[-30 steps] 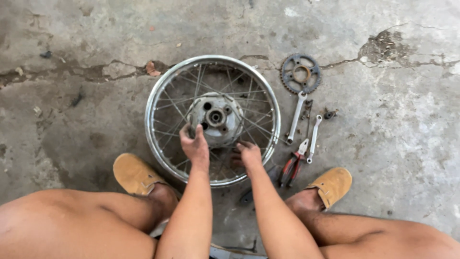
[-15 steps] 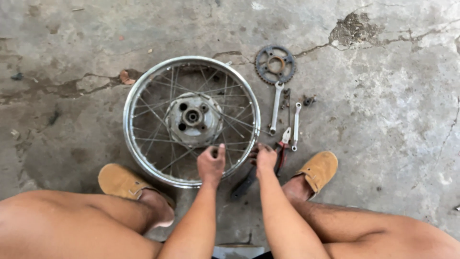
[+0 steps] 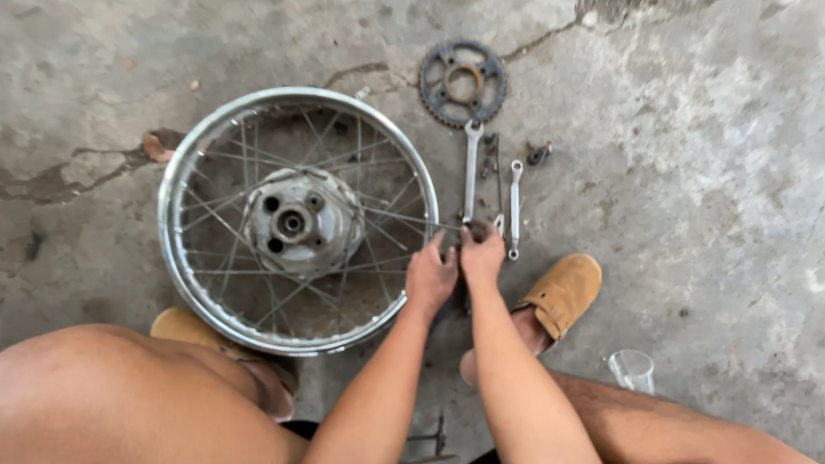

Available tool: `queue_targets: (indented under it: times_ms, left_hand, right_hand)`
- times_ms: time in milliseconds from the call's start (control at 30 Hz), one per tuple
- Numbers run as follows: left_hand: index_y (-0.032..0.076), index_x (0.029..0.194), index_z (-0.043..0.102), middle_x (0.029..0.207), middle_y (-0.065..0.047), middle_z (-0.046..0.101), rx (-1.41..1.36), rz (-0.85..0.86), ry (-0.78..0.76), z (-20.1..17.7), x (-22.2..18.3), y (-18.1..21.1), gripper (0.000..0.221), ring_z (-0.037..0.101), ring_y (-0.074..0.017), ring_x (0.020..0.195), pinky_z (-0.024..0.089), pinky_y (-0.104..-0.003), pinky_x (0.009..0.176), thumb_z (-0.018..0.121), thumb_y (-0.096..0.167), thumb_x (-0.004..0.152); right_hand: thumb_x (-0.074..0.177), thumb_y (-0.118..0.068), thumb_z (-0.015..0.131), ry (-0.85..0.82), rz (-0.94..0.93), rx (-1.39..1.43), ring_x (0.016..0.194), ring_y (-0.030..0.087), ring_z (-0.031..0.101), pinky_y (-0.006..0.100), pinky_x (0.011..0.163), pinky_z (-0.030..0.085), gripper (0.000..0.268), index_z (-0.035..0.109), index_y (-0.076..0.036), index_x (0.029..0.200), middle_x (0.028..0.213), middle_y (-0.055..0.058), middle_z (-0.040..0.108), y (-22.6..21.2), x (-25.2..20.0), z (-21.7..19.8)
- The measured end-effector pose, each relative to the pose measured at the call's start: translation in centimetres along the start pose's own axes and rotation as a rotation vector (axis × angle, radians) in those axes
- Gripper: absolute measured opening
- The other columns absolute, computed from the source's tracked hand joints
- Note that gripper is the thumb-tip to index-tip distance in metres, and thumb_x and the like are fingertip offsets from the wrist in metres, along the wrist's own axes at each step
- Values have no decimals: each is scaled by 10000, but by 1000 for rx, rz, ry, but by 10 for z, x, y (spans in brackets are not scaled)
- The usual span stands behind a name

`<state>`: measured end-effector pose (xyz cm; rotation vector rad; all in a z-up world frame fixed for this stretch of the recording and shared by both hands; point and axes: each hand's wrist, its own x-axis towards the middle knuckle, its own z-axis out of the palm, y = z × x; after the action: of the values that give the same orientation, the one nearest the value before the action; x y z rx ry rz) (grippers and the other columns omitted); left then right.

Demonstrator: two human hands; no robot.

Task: Checking and adjusting the tension of spokes on a motorcycle wheel rim

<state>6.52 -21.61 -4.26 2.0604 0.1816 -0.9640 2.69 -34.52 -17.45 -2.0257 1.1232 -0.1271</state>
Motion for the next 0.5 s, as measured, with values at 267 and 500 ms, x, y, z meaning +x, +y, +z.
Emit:
queue_targets:
  times_ms: [267,500]
  left_hand:
    - [176,1252,752,1150,-158,772,-111,52,138,11,14,-10,370,712,-383,1112,584,-508,966,555,253,948]
    - [199,1209,780,1130,-116,778,-99,21,134,12,22,-17,348,717,-336,1109,587,-483,967,546,280,964]
  right_hand:
    - [865,-69,735,-236,-109,44,1076,443,694,495,941,573,404,724,-60,1269,1096,261,739,-20,5,7]
    - [897,-72,704,-224,-71,47,1085,433,693,497,956,573,441,681,-97,1336,1174,247,722,-25,17,15]
